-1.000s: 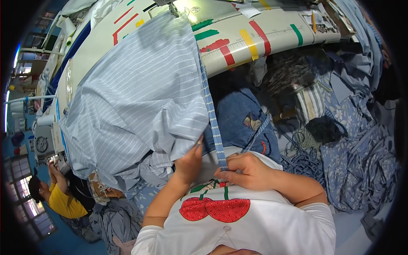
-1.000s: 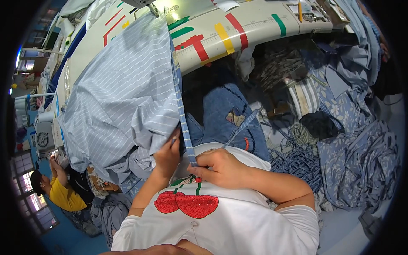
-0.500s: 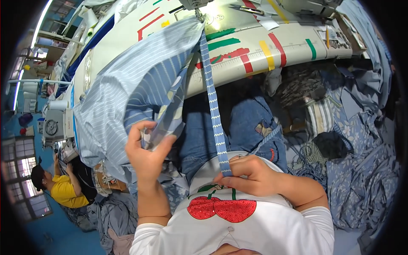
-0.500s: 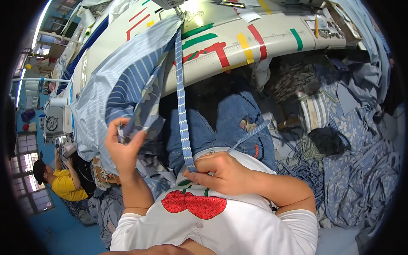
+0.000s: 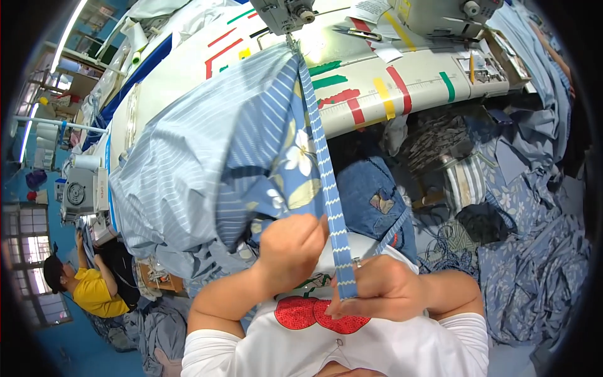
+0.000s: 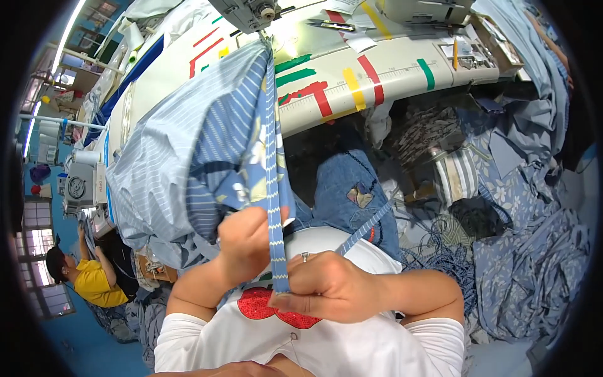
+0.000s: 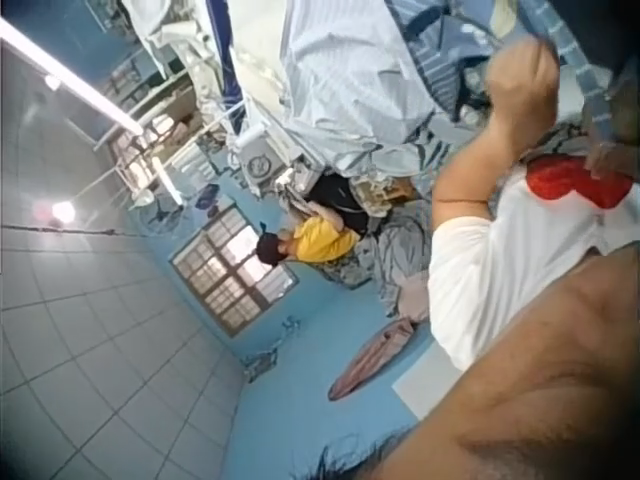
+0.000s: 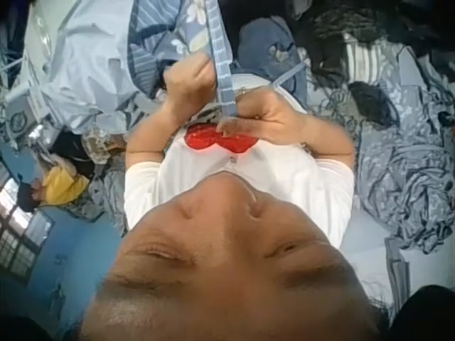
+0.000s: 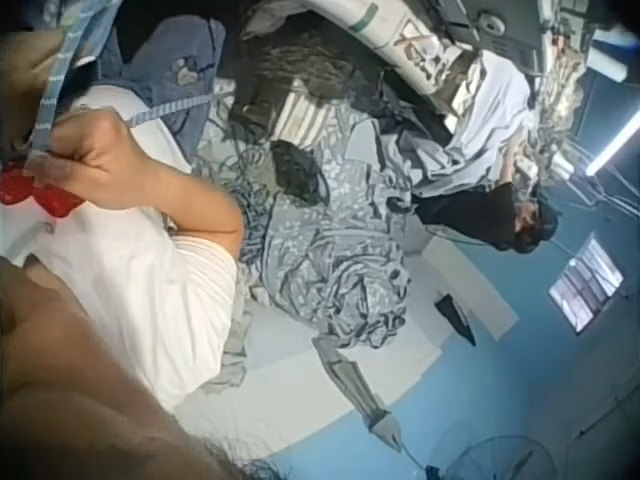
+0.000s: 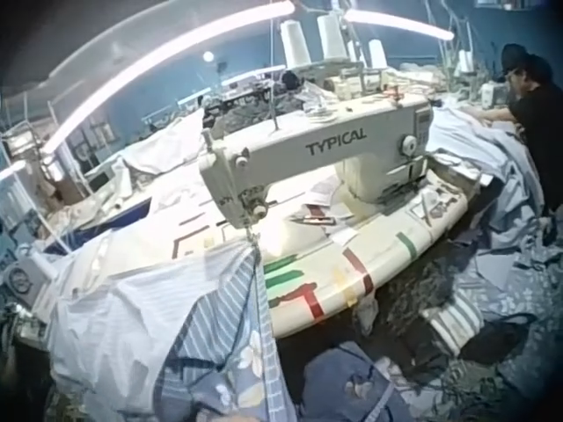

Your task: Sewing fabric pieces together using an industrial sewing machine in a factory workshop.

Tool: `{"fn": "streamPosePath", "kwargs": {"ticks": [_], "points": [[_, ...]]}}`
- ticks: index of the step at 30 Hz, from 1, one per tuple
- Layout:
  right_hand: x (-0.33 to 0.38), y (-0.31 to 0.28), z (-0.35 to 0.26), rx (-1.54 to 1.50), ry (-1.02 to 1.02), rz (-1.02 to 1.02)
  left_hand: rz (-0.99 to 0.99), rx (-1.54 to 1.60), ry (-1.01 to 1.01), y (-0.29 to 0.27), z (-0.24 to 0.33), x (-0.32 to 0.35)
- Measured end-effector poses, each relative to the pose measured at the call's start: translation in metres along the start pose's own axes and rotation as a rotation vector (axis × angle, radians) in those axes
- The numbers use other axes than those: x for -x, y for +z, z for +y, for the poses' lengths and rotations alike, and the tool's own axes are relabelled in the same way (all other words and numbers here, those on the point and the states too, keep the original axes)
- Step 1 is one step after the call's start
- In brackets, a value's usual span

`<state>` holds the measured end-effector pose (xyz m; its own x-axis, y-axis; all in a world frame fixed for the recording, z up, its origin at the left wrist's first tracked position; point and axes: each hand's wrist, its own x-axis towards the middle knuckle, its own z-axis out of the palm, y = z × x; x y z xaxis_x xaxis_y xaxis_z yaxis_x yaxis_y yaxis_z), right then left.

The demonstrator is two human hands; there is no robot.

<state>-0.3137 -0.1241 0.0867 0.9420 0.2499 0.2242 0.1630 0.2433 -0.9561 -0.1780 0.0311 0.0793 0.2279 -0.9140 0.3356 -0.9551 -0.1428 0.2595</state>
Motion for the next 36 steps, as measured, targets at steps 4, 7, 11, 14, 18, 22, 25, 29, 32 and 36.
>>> {"fn": "streamPosePath", "kwargs": {"ticks": [4,7,11,14,18,22,25,29,32,36], "points": [[0.019,0.010,0.040,-0.040,0.230,0.074,0.141,0.058,-0.032,0.053,-0.007,0.006],[0.032,0.008,0.064,-0.075,0.320,0.121,0.228,0.088,-0.034,0.069,-0.008,0.010],[0.042,0.006,0.081,-0.080,0.352,0.089,0.262,0.081,-0.060,0.080,-0.002,0.015],[0.046,0.005,0.083,-0.006,0.325,0.040,0.349,0.065,-0.083,0.083,0.001,0.015],[0.051,0.004,0.082,0.308,0.281,0.041,0.193,0.065,-0.020,0.076,-0.007,0.015],[0.053,0.006,0.084,0.295,0.282,0.081,0.152,0.134,0.068,0.082,-0.013,0.018],[0.052,0.005,0.085,0.301,0.259,0.066,0.186,0.165,0.062,0.084,-0.013,0.017],[0.052,-0.001,0.085,0.307,0.283,0.016,0.182,0.239,0.056,0.087,-0.015,0.018],[0.053,-0.016,0.076,0.463,0.245,0.072,0.178,0.277,0.018,0.090,-0.015,0.019],[0.036,-0.040,0.069,0.724,0.153,0.552,0.188,0.313,0.014,0.092,-0.017,0.021]]}}
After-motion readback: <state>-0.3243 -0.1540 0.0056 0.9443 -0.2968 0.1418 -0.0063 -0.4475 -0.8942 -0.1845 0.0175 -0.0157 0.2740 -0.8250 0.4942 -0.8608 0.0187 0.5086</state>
